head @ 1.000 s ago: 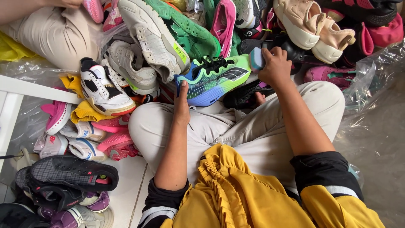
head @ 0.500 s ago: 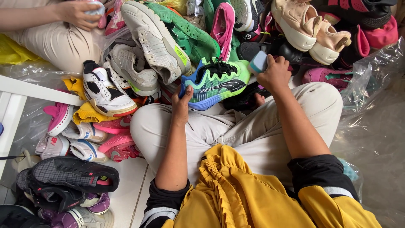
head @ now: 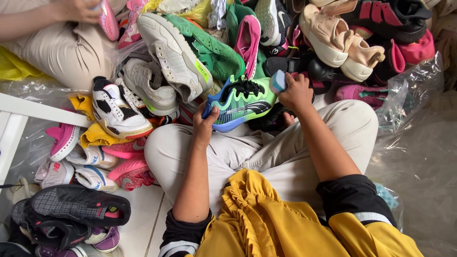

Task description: The person sits cross-legged on the floor and scrubs a green and blue sneaker with a small sponge. They clean the sole, sides, and upper parts of the shoe, rotating it to reach different areas. The surrounding floor is covered with many other shoes.

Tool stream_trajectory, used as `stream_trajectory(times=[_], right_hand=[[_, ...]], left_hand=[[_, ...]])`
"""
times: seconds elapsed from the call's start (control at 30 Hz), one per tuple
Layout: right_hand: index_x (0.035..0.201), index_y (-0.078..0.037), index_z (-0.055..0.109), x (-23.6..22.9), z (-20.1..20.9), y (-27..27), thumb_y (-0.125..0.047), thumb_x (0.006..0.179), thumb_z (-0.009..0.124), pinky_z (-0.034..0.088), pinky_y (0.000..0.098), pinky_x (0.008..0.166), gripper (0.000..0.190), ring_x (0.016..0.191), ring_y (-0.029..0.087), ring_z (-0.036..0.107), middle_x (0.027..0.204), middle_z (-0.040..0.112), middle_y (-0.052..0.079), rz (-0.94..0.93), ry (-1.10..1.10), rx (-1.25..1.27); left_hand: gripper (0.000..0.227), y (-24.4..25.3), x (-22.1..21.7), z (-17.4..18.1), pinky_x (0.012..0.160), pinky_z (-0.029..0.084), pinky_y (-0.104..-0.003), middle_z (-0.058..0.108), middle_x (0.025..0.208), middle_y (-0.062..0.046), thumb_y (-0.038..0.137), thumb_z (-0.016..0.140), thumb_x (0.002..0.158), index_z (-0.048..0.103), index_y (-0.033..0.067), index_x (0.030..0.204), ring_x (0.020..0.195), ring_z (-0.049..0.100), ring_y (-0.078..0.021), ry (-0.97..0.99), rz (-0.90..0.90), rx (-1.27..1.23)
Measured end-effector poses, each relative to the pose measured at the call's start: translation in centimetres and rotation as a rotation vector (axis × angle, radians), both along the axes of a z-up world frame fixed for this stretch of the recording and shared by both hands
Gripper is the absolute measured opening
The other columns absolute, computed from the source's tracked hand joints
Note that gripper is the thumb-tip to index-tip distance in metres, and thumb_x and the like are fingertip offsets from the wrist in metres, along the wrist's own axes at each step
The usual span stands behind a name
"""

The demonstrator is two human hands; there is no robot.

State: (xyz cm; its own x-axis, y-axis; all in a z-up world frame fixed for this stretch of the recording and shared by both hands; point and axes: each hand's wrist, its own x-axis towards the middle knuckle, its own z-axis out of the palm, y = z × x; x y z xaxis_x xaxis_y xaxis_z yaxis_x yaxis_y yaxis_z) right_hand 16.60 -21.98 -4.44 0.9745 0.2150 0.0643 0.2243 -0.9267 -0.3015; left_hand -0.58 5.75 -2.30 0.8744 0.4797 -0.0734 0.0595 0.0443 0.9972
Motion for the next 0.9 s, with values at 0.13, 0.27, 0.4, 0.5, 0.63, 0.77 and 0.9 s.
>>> stream_trajectory(times=[0.13,0.27,0.4,0.5,0.63,0.77,0.9], right_hand=[[0.145,-0.022,0.058,0.2,0.4,0.2,-0.034,0.079,0.063,0.054,0.0582,0.078,0.067,0.116,0.036,0.049,0.122,0.05,0.01,-0.045,0.107,-0.021],[0.15,-0.017,0.051,0.4,-0.8,0.0,-0.037,0.083,0.06,0.054,0.0584,0.083,0.071,0.122,0.037,0.046,0.125,0.049,0.013,-0.129,0.232,-0.072],[0.154,-0.014,0.045,-0.1,-0.3,0.1,-0.04,0.082,0.063,0.055,0.0593,0.086,0.079,0.125,0.038,0.045,0.127,0.048,0.016,-0.138,0.271,-0.065],[0.155,-0.013,0.039,-0.5,0.3,0.1,-0.05,0.082,0.066,0.054,0.0609,0.088,0.086,0.128,0.037,0.042,0.13,0.045,0.016,-0.144,0.305,-0.066],[0.153,-0.011,0.041,-2.2,3.6,-0.1,-0.043,0.076,0.071,0.055,0.06,0.089,0.09,0.124,0.038,0.042,0.128,0.045,0.016,-0.145,0.245,-0.022],[0.152,-0.003,0.04,-3.0,4.6,-1.1,-0.03,0.075,0.073,0.051,0.0569,0.094,0.088,0.12,0.042,0.044,0.124,0.042,0.018,-0.159,0.097,0.238],[0.152,0.007,0.037,-2.9,5.0,-1.8,-0.017,0.076,0.073,0.043,0.0597,0.101,0.086,0.122,0.052,0.042,0.126,0.041,0.029,-0.091,0.007,0.541]], left_hand=[[0.05,0.1,-0.5,2.5,0.11,0.042,-0.049,0.065,0.125,-0.017,0.032,0.08,0.093,0.066,0.0072,0.135,0.124,0.059,-0.0273,0.002,-0.064,0.076],[0.056,0.9,-1.1,3.4,0.114,0.036,-0.05,0.053,0.139,-0.014,0.038,0.083,0.086,0.068,0.0141,0.134,0.127,0.053,-0.036,-0.071,-0.118,0.437],[0.061,1.1,-1.4,3.6,0.11,0.039,-0.044,0.055,0.129,-0.005,0.05,0.084,0.079,0.071,0.026,0.133,0.119,0.052,-0.0287,-0.116,-0.154,0.733],[0.061,1.0,-2.0,4.2,0.11,0.038,-0.046,0.058,0.126,-0.003,0.048,0.082,0.082,0.069,0.0256,0.136,0.119,0.051,-0.0285,-0.128,-0.216,0.827],[0.049,0.6,-1.3,3.6,0.115,0.036,-0.05,0.064,0.122,-0.003,0.027,0.083,0.082,0.071,0.0176,0.128,0.125,0.052,-0.03,-0.306,-0.192,0.933],[0.022,-2.3,-1.0,2.8,0.117,0.038,-0.051,0.066,0.124,-0.007,0.008,0.06,0.098,0.071,0.0105,0.118,0.128,0.059,-0.0292,-0.595,-0.22,1.14],[0.017,-4.0,-1.2,4.5,0.117,0.04,-0.053,0.066,0.133,-0.009,0.005,0.061,0.101,0.072,0.007,0.114,0.134,0.057,-0.033,-0.735,-0.224,1.346]])
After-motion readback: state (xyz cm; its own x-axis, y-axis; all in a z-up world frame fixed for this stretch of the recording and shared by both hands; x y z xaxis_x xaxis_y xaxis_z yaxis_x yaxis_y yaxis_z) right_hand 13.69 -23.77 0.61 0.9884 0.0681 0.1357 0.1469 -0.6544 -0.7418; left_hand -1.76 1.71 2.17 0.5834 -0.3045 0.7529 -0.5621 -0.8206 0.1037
